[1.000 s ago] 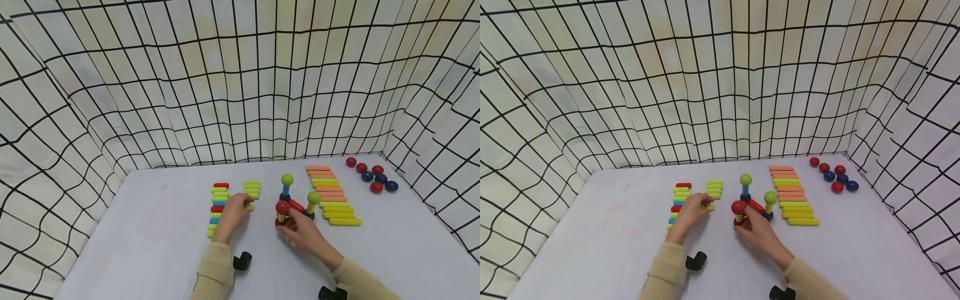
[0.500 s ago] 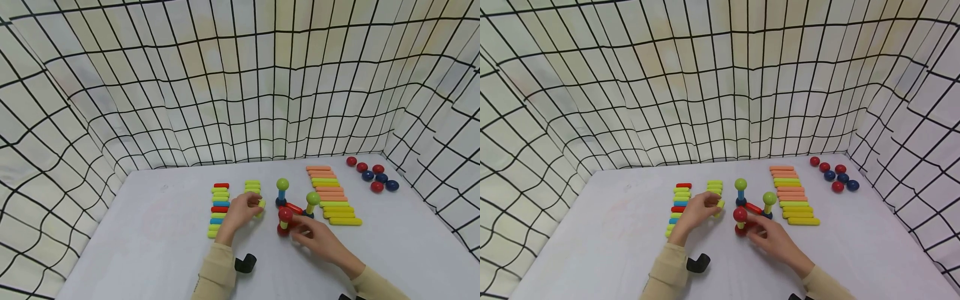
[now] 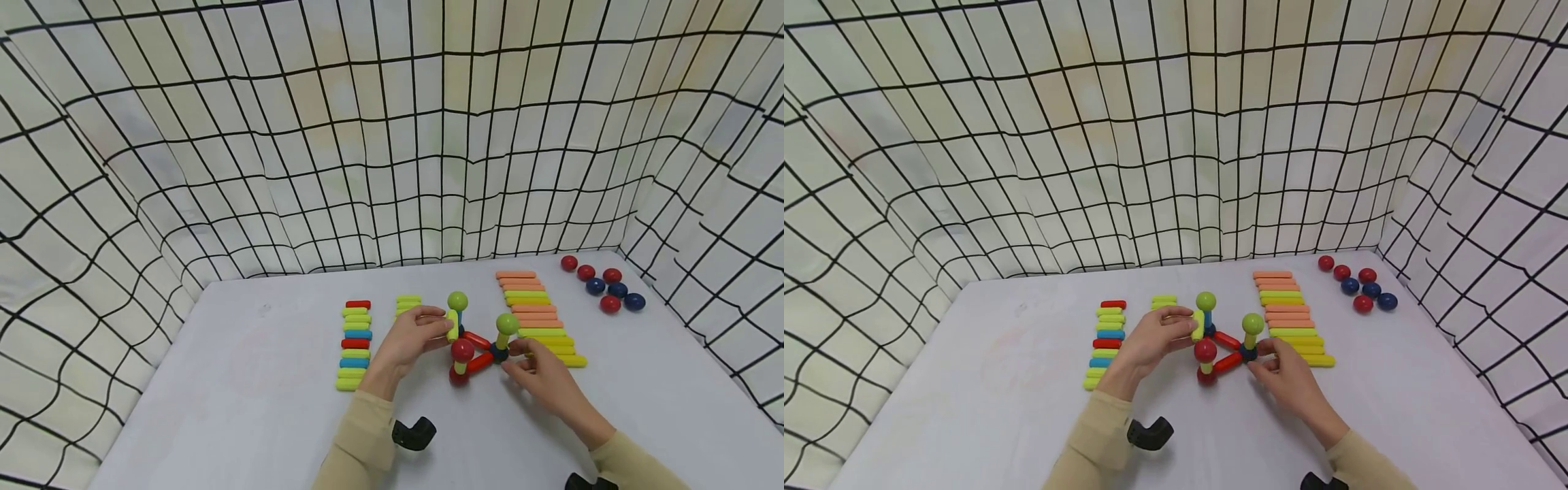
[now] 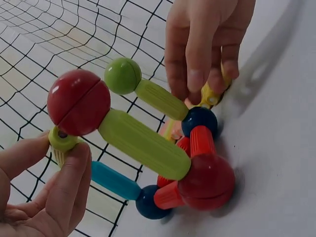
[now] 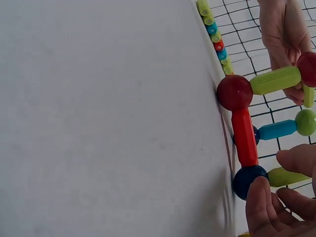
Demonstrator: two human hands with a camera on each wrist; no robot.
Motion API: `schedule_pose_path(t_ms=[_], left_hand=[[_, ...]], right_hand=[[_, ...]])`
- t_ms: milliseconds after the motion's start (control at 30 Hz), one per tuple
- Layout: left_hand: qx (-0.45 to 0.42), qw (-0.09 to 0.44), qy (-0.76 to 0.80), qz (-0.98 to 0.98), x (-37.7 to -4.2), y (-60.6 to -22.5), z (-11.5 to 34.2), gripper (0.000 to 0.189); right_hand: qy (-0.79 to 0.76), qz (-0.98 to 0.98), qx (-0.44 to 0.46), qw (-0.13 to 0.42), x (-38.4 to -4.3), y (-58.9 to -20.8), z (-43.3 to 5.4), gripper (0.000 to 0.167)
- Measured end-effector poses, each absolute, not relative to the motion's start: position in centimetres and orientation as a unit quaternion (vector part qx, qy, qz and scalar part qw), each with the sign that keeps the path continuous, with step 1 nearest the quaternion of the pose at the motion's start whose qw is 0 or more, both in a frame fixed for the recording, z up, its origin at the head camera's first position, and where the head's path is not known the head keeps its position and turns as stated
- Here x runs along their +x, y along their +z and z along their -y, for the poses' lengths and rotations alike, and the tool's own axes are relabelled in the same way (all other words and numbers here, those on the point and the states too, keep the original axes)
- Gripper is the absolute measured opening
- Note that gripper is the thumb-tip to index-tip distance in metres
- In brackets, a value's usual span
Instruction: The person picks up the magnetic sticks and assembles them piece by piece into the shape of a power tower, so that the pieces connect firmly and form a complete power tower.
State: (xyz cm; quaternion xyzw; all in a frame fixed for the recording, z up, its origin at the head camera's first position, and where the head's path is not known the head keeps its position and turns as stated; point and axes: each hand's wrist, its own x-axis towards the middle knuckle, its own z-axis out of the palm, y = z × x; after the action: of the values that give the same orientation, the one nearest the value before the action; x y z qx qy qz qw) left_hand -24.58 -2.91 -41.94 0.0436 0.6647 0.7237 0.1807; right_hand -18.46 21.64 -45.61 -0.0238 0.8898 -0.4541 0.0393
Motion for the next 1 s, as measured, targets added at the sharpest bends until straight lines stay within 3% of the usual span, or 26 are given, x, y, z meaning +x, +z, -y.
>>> schedule_pose_path(t_ms=[100, 433, 733, 900, 1000], left_hand=[[0.034, 0.175, 0.73, -0.66, -24.5, -41.7, 2.5, 0.042], [0.014, 0.17, 0.712, -0.681, -24.5, -41.5, 1.9, 0.039], [0.034, 0.166, 0.681, -0.712, -24.3, -41.7, 2.4, 0.031], [0.103, 0.212, 0.556, -0.797, -23.6, -42.6, 3.7, 0.02], [0.138, 0.25, 0.482, -0.828, -23.2, -43.4, 3.9, 0.022]], right_hand=[[-0.443, -0.895, -0.042, 0.016, -19.2, -45.7, -21.4, 0.047], [-0.393, -0.917, -0.063, -0.005, -20.3, -45.8, -20.8, 0.035], [-0.379, -0.923, -0.065, 0.018, -21.0, -46.0, -21.3, 0.037], [-0.374, -0.925, -0.06, 0.032, -21.2, -46.1, -21.4, 0.04], [-0.38, -0.923, -0.062, 0.025, -21.2, -46.2, -21.2, 0.036]])
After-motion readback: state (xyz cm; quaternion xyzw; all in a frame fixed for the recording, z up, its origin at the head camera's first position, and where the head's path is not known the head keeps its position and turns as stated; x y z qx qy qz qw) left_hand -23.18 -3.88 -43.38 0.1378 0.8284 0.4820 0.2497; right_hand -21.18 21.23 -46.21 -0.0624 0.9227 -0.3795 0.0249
